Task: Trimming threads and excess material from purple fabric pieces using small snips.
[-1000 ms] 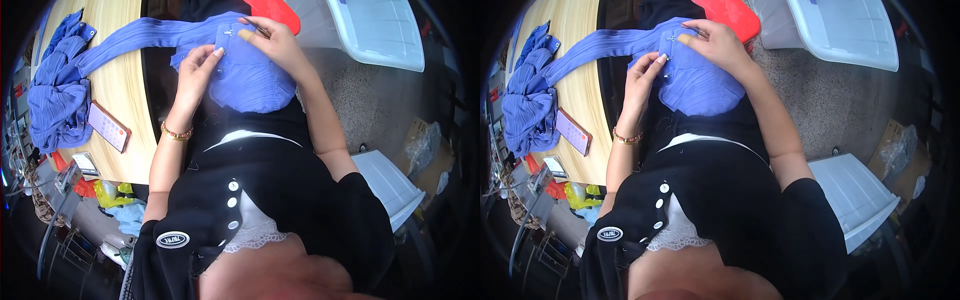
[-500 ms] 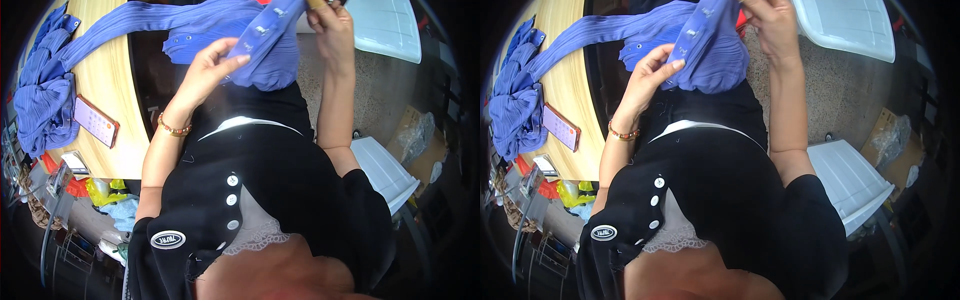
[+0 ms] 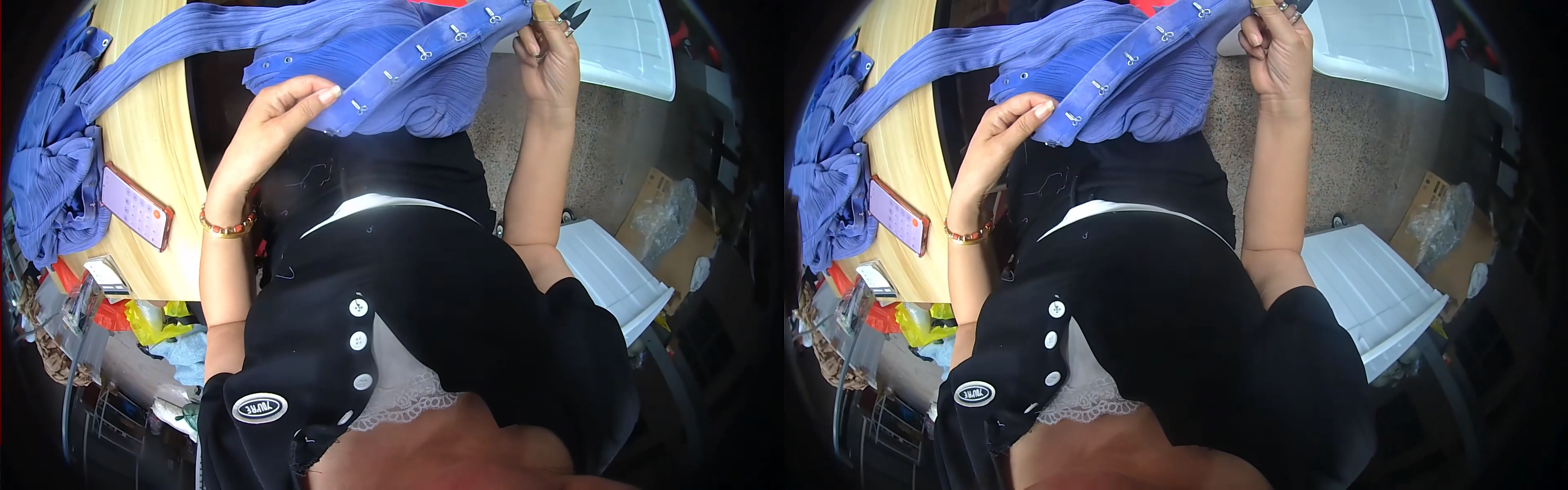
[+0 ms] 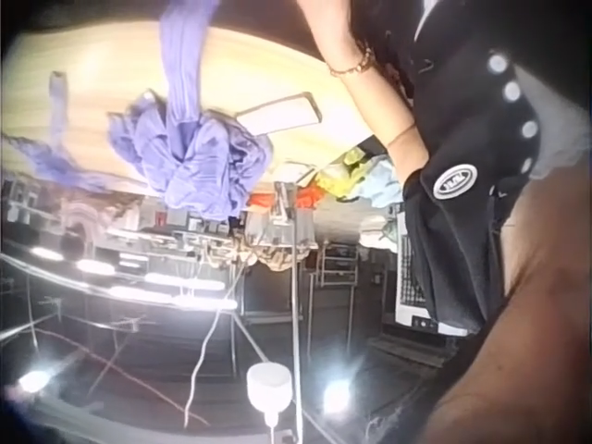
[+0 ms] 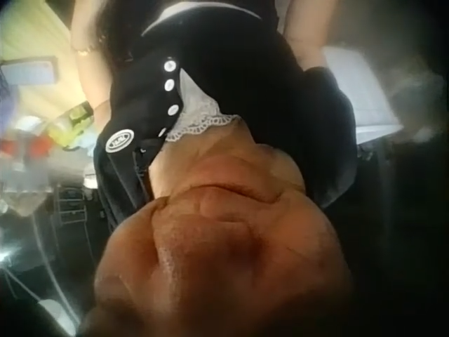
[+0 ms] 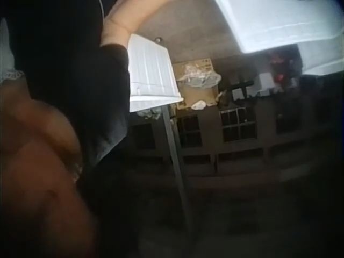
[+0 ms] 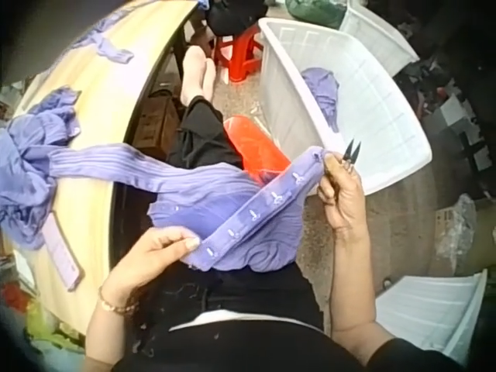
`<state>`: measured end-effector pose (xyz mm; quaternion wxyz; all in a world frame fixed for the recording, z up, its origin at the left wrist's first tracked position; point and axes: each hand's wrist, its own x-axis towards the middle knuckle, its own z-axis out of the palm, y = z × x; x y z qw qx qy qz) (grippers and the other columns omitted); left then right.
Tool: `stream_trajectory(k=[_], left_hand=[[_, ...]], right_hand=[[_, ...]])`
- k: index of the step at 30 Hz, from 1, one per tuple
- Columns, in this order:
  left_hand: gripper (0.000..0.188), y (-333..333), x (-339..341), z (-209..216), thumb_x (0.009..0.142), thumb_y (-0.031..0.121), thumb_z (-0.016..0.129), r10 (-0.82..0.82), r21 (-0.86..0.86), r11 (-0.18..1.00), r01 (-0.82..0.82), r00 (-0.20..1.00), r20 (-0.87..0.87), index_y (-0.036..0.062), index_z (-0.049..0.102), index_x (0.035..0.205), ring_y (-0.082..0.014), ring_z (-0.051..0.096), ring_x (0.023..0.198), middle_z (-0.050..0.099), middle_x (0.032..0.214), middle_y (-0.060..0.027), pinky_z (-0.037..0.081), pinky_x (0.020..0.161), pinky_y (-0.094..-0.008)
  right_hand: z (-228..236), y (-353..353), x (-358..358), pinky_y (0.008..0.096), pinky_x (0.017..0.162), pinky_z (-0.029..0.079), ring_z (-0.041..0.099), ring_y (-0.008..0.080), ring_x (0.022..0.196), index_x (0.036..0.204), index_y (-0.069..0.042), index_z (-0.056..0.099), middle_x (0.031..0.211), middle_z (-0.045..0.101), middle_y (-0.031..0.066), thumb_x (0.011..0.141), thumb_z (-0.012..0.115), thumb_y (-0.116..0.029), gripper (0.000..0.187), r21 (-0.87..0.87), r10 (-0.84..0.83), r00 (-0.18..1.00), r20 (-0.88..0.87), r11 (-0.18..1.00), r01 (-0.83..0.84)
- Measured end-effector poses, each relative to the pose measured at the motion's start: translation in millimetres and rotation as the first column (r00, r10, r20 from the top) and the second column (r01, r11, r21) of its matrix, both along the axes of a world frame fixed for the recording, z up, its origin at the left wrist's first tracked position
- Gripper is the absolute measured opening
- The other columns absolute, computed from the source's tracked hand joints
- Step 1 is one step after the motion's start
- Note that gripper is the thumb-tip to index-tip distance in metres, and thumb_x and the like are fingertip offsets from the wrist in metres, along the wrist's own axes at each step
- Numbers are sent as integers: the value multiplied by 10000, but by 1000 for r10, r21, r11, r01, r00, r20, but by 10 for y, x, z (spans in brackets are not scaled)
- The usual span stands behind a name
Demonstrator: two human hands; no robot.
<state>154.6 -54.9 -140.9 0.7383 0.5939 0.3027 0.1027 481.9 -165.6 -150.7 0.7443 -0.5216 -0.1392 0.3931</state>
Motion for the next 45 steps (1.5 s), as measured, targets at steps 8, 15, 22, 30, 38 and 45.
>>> stream_trajectory(k=[8,15,22,30,38,45], left_hand=[[222,-90,208,-155,1000,169,656,-88,24,995,92,987,-137,-1,692,1139,-46,543,881,650,971,29,455,825,-215],[123,-50,126,-104,982,102,668,84,54,995,-79,992,-99,33,670,1085,-23,531,882,617,946,57,404,799,-181],[125,367,-325,313,1007,117,639,226,235,953,-191,966,-129,21,681,1074,-23,559,791,645,874,41,449,708,-184],[187,159,-7,-95,918,74,680,285,759,651,-35,937,-201,65,718,1101,-243,684,932,678,1020,-103,530,829,-327],[218,-9,512,-110,875,234,791,247,874,483,56,949,-198,79,767,1026,-189,635,856,695,944,-52,519,771,-312],[229,38,616,-235,845,262,817,227,913,368,177,935,-273,86,772,985,-189,642,829,687,890,-53,532,748,-320]], right_hand=[[-39,33,-37,190,402,260,399,27,455,986,-66,651,675,514,-59,996,647,-168,103,5,87,996,-14,996,-87],[-13,82,-57,198,405,276,401,32,450,1002,-61,657,671,519,-62,992,647,-154,94,333,251,955,-156,924,-189],[-127,-211,-248,197,501,279,428,23,579,1107,-13,715,749,582,-60,965,674,-100,171,-108,270,942,197,961,-253],[-640,-258,-443,181,475,308,494,22,519,1069,-44,732,661,584,-55,901,778,-147,202,-277,208,962,178,949,-154],[-761,-267,-380,196,566,298,472,20,617,1130,-29,716,733,573,-67,940,738,-179,243,-311,257,933,252,934,-174],[-788,-276,-340,189,567,312,480,23,619,1101,-39,725,732,582,-67,935,745,-174,215,-287,258,930,262,941,-180]])
